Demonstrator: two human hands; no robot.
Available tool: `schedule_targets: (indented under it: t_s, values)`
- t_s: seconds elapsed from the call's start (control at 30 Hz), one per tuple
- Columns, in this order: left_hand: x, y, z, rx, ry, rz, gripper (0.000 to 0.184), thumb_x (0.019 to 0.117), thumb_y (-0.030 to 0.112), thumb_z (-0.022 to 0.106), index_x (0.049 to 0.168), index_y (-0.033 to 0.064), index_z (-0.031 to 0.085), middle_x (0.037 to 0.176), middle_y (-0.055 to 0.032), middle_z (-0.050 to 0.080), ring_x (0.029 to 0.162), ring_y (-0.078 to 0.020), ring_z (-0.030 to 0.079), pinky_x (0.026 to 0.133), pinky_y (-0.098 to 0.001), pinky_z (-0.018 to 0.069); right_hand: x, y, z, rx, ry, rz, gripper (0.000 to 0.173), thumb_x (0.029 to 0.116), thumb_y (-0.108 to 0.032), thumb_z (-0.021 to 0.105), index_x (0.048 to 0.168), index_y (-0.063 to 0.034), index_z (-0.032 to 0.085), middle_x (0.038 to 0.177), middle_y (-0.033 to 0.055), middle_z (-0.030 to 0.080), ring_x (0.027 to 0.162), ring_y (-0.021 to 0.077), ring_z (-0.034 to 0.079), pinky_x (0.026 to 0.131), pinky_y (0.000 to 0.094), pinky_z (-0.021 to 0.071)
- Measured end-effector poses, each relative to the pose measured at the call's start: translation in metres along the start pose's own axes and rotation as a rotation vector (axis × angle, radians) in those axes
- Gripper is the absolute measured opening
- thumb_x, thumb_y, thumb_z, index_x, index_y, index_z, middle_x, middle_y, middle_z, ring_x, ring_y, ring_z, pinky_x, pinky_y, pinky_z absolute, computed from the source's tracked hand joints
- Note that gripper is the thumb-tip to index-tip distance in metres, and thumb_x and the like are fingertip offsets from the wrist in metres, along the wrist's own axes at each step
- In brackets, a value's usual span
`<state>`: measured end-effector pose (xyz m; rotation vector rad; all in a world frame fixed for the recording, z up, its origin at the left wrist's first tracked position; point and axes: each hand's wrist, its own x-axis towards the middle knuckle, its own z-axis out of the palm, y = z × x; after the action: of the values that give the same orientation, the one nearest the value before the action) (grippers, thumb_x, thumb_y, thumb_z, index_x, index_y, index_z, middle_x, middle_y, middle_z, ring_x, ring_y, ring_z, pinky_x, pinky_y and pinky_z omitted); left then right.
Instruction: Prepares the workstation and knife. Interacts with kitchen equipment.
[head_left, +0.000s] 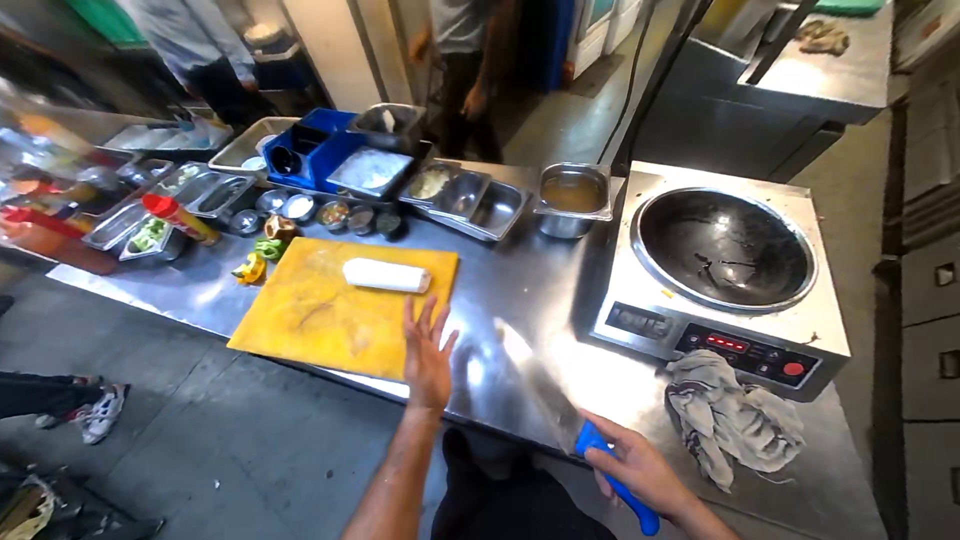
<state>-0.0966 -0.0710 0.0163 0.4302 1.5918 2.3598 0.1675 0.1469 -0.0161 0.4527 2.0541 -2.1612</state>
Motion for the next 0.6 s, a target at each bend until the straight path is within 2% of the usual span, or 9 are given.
schedule_targets:
  t_s: [0.07, 0.1, 0.17, 0.23, 0.33, 0.47, 0.6]
  values:
    - [-0.026, 0.001, -0.031, 0.015, 0.02, -0.038, 0.08, 0.0985, 0.075, 0.033, 0.162, 0.0291, 0.017, 0.153, -0.0054, 0.051, 0.132, -0.0304, 0.058, 0.103, -0.0527, 0.0534, 0.014, 0.004, -0.016, -0.38, 0.242, 0.037, 0.055, 0.099, -0.037, 0.064, 0.15, -0.0184, 0.054, 0.09, 0.0042, 0.074, 0.06, 0.0145, 0.068, 0.057, 0.0344, 0.0616]
    - [-0.041, 0.002, -0.047, 0.007, 0.028, -0.059, 0.075, 0.1012, 0.07, 0.033, 0.161, 0.0269, 0.021, 0.146, -0.0089, 0.058, 0.125, -0.0326, 0.063, 0.099, -0.0534, 0.0555, 0.022, 0.008, -0.023, -0.555, 0.326, 0.029, 0.054, 0.099, -0.038, 0.064, 0.148, -0.0186, 0.056, 0.092, 0.0061, 0.075, 0.067, 0.0167, 0.071, 0.065, 0.0387, 0.063]
    - [-0.072, 0.003, -0.074, -0.01, 0.076, -0.104, 0.07, 0.1044, 0.062, 0.035, 0.158, 0.0178, 0.029, 0.13, -0.0139, 0.067, 0.113, -0.033, 0.069, 0.094, -0.0511, 0.0582, 0.039, 0.004, -0.03, -0.76, 0.419, 0.063, 0.054, 0.0987, -0.035, 0.066, 0.149, -0.0167, 0.056, 0.105, 0.014, 0.075, 0.09, 0.0281, 0.074, 0.086, 0.0524, 0.059]
    - [-0.099, 0.006, -0.093, 0.011, 0.174, -0.134, 0.067, 0.1054, 0.057, 0.037, 0.152, 0.0089, 0.035, 0.119, -0.0135, 0.071, 0.103, -0.03, 0.072, 0.09, -0.0478, 0.0607, 0.06, -0.013, -0.027, -0.855, 0.42, 0.18, 0.056, 0.1007, -0.034, 0.065, 0.152, -0.0157, 0.051, 0.112, 0.0174, 0.073, 0.101, 0.0343, 0.071, 0.093, 0.0561, 0.0544]
    - [-0.127, 0.013, -0.109, 0.069, 0.289, -0.181, 0.076, 0.1029, 0.062, 0.04, 0.151, 0.0032, 0.033, 0.118, -0.0128, 0.071, 0.101, -0.0271, 0.073, 0.086, -0.0428, 0.0618, 0.094, -0.025, -0.025, -0.927, 0.378, 0.2, 0.056, 0.1023, -0.034, 0.063, 0.153, -0.0166, 0.049, 0.112, 0.0181, 0.073, 0.102, 0.036, 0.07, 0.093, 0.0566, 0.0541]
    - [-0.148, 0.02, -0.127, 0.114, 0.41, -0.248, 0.063, 0.1075, 0.047, 0.029, 0.152, 0.0022, 0.032, 0.117, -0.0144, 0.071, 0.098, -0.0256, 0.073, 0.085, -0.0407, 0.0618, 0.129, -0.032, -0.028, -1.004, 0.221, 0.128, 0.053, 0.1016, -0.033, 0.064, 0.152, -0.0223, 0.052, 0.118, 0.018, 0.072, 0.108, 0.0381, 0.069, 0.095, 0.0605, 0.0529]
    - [-0.162, 0.019, -0.137, 0.134, 0.534, -0.374, 0.053, 0.1123, 0.036, 0.022, 0.142, -0.0008, 0.046, 0.111, -0.016, 0.072, 0.095, -0.0252, 0.074, 0.081, -0.0386, 0.062, 0.137, -0.033, -0.02, -1.083, -0.026, 0.024, 0.052, 0.1005, -0.03, 0.065, 0.152, -0.0295, 0.052, 0.12, 0.0151, 0.07, 0.111, 0.0338, 0.068, 0.095, 0.0586, 0.0534]
